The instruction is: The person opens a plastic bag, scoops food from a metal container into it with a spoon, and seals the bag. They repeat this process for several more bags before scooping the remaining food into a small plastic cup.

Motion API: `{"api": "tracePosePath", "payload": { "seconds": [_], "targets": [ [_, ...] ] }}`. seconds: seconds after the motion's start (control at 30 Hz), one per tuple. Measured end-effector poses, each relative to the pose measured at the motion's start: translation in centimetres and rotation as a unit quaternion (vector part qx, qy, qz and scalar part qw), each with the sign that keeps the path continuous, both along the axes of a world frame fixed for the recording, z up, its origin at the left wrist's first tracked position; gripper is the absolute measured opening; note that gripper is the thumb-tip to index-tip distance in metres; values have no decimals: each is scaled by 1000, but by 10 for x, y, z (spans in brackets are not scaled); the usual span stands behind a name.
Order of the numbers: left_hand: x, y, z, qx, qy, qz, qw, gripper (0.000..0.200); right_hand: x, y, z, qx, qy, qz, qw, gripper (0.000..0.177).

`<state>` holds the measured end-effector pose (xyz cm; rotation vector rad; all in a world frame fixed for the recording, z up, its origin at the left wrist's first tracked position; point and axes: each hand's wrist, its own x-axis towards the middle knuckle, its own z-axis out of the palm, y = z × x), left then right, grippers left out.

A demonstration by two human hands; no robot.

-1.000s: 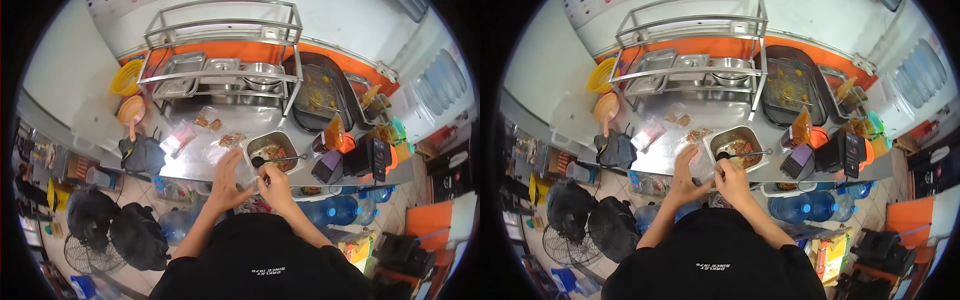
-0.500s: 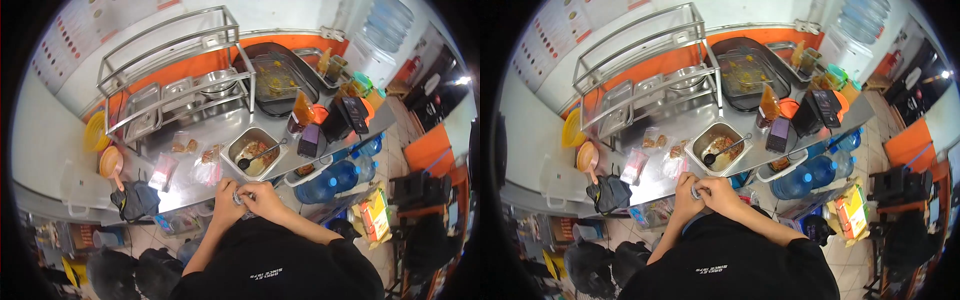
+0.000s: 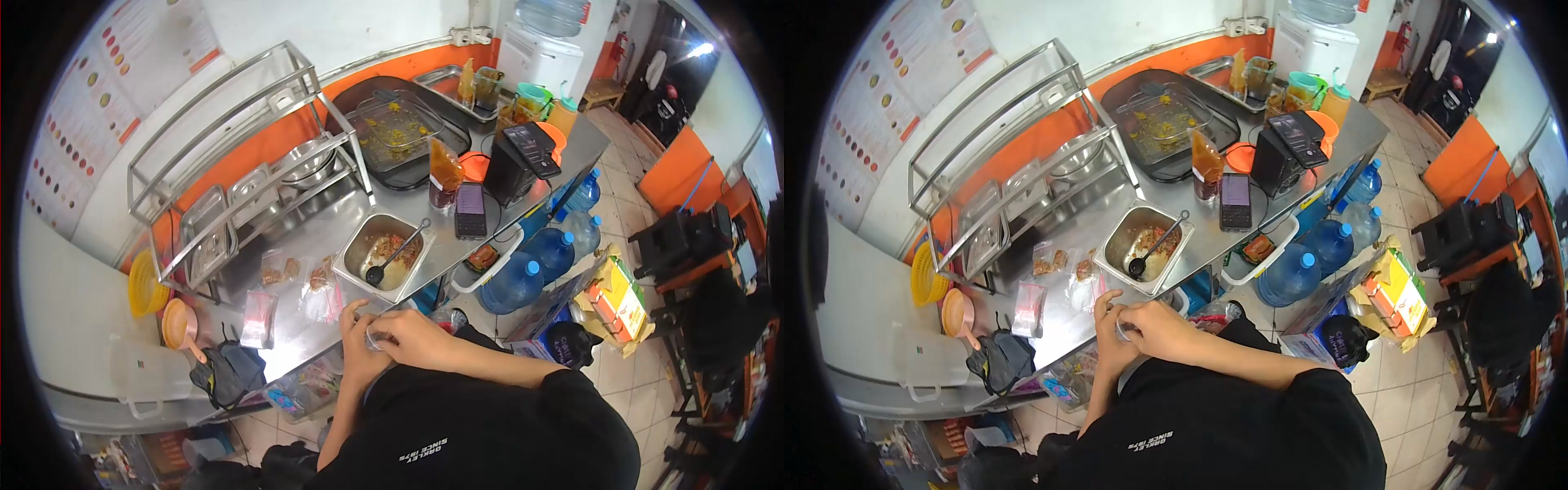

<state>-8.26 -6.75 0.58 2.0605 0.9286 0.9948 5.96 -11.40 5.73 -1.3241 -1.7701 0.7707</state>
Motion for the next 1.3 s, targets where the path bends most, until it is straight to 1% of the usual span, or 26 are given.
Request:
{"api": "tracePosePath", "payload": {
  "seconds": [0.03, 0.07, 0.13, 0.17, 0.23, 0.27, 0.37, 0.43, 0.5, 0.57, 0.63, 0.7, 0.73, 0.8, 0.83, 0.9, 0.97, 1.03, 1.07, 1.13, 1.17, 1.2, 1.23, 1.3],
  "targets": [
    [-1, 2, -3, 3, 1, 15, 1000, 33, -1, 0, -1, 5, 3, -7, 1000, 16],
    [-3, 4, -7, 7, 4, 8, 1000, 33, -1, 1, -2, 14, 11, -10, 1000, 16],
    [-6, 8, -12, 33, -10, 48, 998, 32, 1, 3, 1, 25, 21, -15, 999, 16],
    [-9, 9, -15, 36, -8, 44, 998, 32, 3, 5, 4, 45, 33, -31, 998, 14],
    [-12, 11, -14, -12, -41, 82, 996, 31, 6, 9, 6, 67, 49, -49, 995, 11],
    [-13, 10, -13, -25, -37, 97, 994, 32, 7, 12, 5, 81, 56, -64, 993, 10],
    [-21, 13, -14, -47, -42, 96, 993, 32, 14, 19, -10, 99, 57, -79, 990, 7],
    [-22, 15, -17, -30, -28, 108, 993, 31, 24, 26, -21, 104, 48, -77, 990, 7],
    [-20, 17, -18, -24, -10, 128, 991, 29, 43, 37, -30, 100, 153, -232, 955, 13],
    [-16, 20, -17, -27, -21, 140, 990, 29, 83, 64, -63, 37, 248, -372, 894, 28],
    [-10, 23, -16, -28, -33, 151, 987, 28, 135, 91, -104, 61, 108, -483, 867, 36],
    [-2, 25, -15, -37, -51, 168, 984, 26, 172, 110, -114, -19, 135, -494, 859, 44],
    [2, 26, -14, -38, -50, 174, 983, 26, 184, 123, -119, -21, 136, -490, 861, 44],
    [11, 28, -8, -33, -19, 176, 984, 25, 199, 143, -133, -17, 103, -474, 874, 57],
    [15, 28, -6, -32, -17, 181, 983, 25, 202, 151, -141, -19, 104, -470, 876, 57],
    [25, 30, -3, -23, -12, 181, 983, 25, 203, 165, -145, -77, 140, -432, 887, 65],
    [33, 31, -4, -29, -12, 189, 981, 26, 198, 165, -144, -85, 157, -432, 884, 64],
    [40, 32, -4, -36, -13, 196, 980, 26, 195, 161, -140, -70, 226, -396, 888, 60],
    [43, 32, -2, -47, -17, 200, 979, 25, 193, 156, -138, -72, 225, -393, 889, 60],
    [46, 33, -4, -58, -21, 207, 976, 25, 186, 144, -129, -30, 250, -425, 870, 54],
    [44, 35, -8, -44, -19, 220, 974, 24, 181, 134, -122, -30, 249, -421, 872, 54],
    [43, 37, -11, -30, -17, 232, 972, 24, 174, 121, -112, 44, 172, -399, 899, 49],
    [44, 40, -12, -32, -19, 236, 971, 24, 169, 110, -100, 118, 93, -373, 916, 45],
    [43, 40, -15, -46, -22, 277, 960, 24, 153, 99, -73, 182, 3, -250, 951, 29]
  ]
}}
